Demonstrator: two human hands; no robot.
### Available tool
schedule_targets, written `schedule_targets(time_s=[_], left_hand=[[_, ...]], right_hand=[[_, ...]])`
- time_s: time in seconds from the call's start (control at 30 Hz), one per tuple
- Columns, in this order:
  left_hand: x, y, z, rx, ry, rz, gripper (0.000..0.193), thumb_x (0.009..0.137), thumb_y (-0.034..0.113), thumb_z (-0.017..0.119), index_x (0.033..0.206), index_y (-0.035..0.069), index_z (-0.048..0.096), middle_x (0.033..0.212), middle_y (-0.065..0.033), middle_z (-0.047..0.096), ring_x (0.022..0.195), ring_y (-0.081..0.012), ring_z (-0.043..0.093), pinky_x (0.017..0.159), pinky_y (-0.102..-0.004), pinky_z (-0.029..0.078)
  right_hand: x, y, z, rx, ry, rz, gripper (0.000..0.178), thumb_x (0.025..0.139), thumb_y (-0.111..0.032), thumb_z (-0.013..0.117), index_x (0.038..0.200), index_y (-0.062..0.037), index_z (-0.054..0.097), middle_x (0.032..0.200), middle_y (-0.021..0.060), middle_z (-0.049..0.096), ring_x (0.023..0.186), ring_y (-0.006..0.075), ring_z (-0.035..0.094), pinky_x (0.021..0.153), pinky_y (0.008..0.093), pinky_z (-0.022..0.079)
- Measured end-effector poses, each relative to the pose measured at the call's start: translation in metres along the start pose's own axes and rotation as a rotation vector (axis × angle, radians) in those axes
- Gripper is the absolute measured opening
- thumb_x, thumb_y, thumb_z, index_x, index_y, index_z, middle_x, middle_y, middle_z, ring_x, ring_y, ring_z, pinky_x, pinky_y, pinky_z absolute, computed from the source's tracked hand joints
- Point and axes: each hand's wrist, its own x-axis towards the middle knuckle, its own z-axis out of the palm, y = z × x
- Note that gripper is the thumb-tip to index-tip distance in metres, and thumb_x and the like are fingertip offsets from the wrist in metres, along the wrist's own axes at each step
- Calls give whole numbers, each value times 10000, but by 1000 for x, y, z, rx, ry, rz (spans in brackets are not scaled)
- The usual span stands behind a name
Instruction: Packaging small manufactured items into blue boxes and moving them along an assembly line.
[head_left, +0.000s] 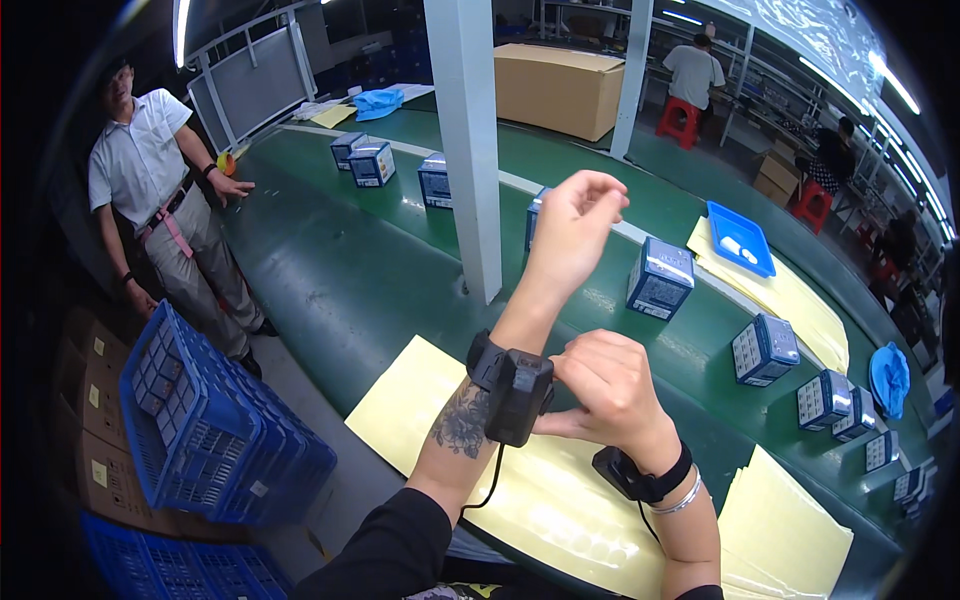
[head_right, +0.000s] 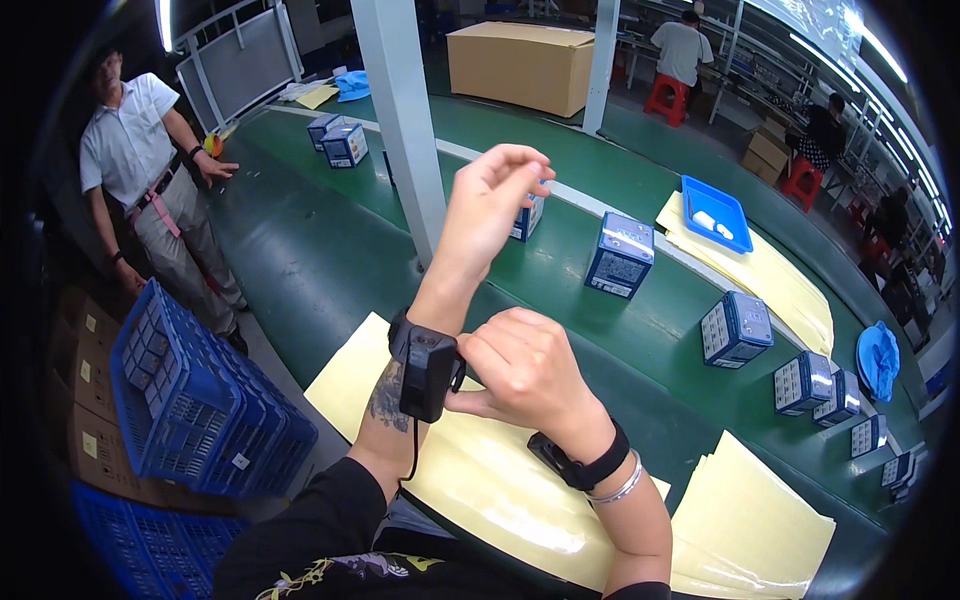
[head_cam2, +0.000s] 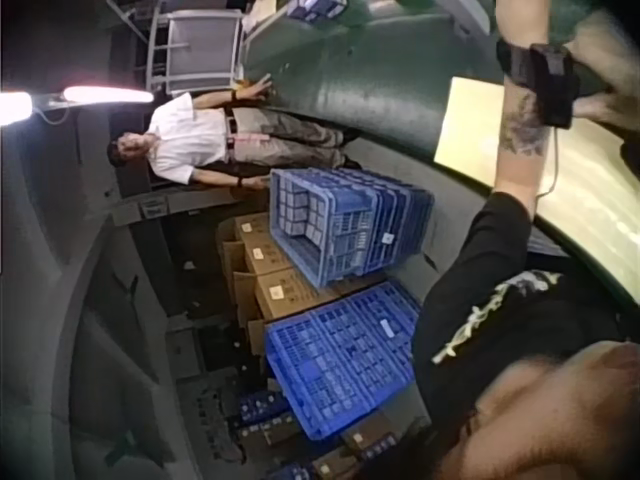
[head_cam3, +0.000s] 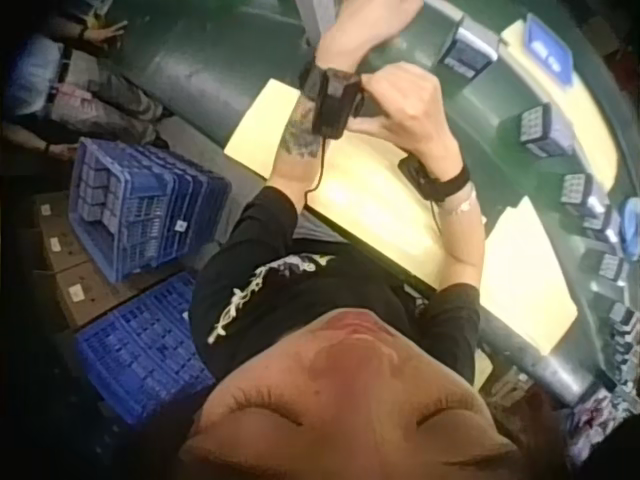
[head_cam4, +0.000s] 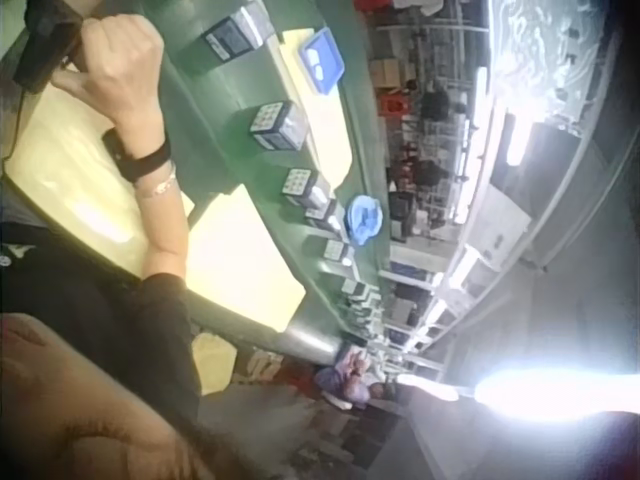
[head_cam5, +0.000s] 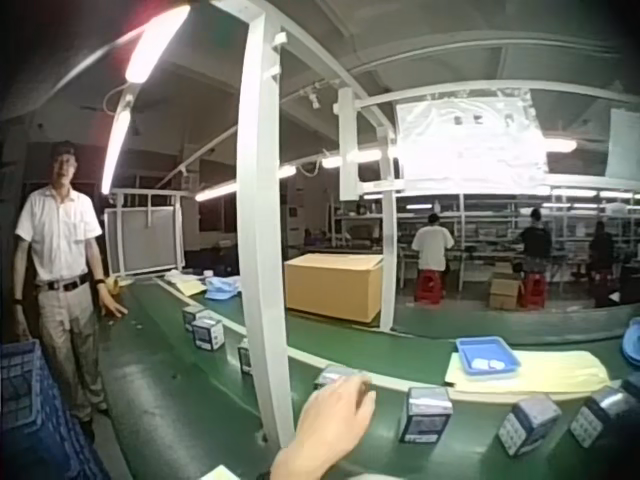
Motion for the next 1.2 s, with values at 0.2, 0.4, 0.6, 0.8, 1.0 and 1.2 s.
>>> schedule_targets(time_s=[0.2,0.4,0.6,0.8,1.0,1.2], left_hand=[[-7,-19,-9,1314,-129,295,240,853,155,599,1045,10,602,936,-130,655,923,-287,622,809,-395,461],[-5,-17,-16,1299,-135,330,289,840,186,615,1076,19,601,987,-158,650,946,-333,608,834,-425,464],[-1,-18,-21,1330,-143,239,302,847,200,610,1081,9,594,993,-174,654,935,-342,614,825,-427,471],[-1,-16,-18,1315,-128,278,315,854,216,608,1089,8,592,999,-183,655,934,-346,616,820,-428,473],[-3,-12,-18,1359,-101,245,330,855,225,609,1106,11,589,1003,-177,655,944,-338,616,826,-428,469],[-4,-10,-16,1370,-78,200,338,857,234,610,1111,12,587,1003,-175,655,942,-335,617,825,-427,468]], right_hand=[[0,3,-1,-1,0,85,378,543,-215,824,749,-15,578,661,80,561,612,268,579,597,337,477],[4,2,-26,-6,-218,280,351,560,-192,838,750,-25,594,671,89,577,601,272,574,587,338,470],[11,-17,-50,8,-214,349,345,615,-245,840,616,-40,563,589,81,550,548,262,537,530,333,425],[8,-34,-27,-109,-137,330,405,660,-267,822,517,-43,516,516,69,515,500,250,513,503,332,399],[3,-43,-9,-360,-16,377,362,746,-145,738,523,-50,468,491,64,458,471,246,485,473,343,375],[1,-42,-4,-365,60,369,330,778,-47,673,547,-48,437,521,80,447,463,254,463,458,357,362]])
